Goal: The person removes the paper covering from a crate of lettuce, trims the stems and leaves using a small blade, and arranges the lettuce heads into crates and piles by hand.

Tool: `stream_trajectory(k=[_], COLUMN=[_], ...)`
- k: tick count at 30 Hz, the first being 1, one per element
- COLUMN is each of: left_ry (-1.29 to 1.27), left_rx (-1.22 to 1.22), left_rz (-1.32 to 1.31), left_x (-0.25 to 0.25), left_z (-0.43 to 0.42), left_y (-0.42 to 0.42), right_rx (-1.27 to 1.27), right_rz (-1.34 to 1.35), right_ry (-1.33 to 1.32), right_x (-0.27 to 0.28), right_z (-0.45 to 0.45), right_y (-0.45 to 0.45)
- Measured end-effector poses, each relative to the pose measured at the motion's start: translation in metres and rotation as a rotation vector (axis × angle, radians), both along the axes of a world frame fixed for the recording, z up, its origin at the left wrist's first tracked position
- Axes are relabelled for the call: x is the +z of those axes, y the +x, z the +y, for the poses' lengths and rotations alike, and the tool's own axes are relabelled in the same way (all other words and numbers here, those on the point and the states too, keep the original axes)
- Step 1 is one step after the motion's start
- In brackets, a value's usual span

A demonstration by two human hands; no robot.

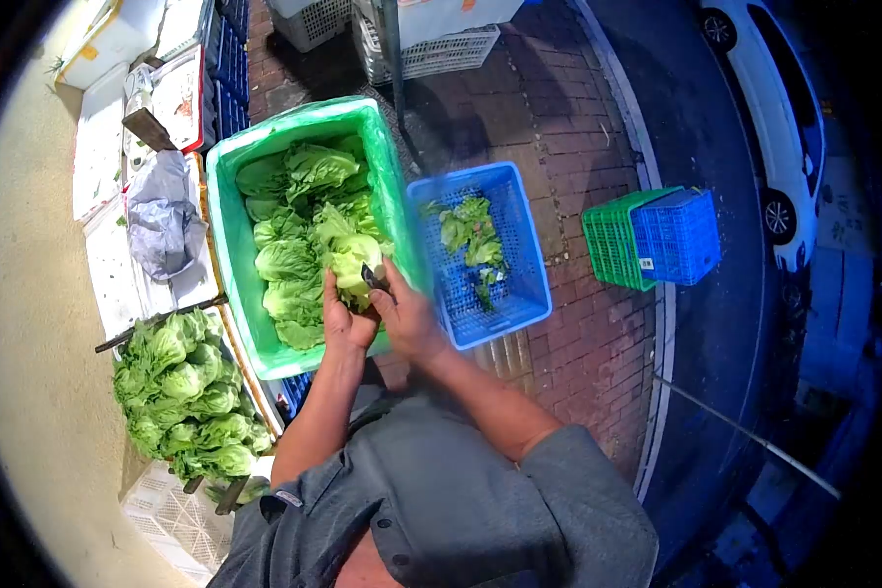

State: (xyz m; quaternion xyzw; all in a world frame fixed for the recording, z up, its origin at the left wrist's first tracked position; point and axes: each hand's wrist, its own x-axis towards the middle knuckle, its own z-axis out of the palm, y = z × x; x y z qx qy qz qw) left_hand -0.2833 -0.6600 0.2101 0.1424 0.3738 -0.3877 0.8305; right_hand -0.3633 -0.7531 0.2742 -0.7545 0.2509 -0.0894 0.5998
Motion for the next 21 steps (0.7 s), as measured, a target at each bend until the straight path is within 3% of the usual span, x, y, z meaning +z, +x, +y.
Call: stream_trajectory(k=[13,18,20,21], left_ry=[0.0,0.116,0.135,0.146], left_rx=[-0.008,-0.124,-0.235,-0.258], left_rz=[0.048,-0.194,-0.427,-0.457], left_x=[-0.015,-0.015,-0.031,-0.013], left_z=[0.0,0.006,0.014,0.014], left_y=[-0.002,0.001,0.003,0.005], right_rx=[-0.029,-0.442,-0.512,-0.547], right_rz=[-0.078,-0.07,0.068,0.134], right_ry=[-0.107,0.615,0.611,0.605], right_x=[-0.024,-0.049,-0.062,-0.07], right_z=[-0.005,-0.046,-0.077,-0.086], right_y=[-0.013,-0.04,-0.056,-0.057])
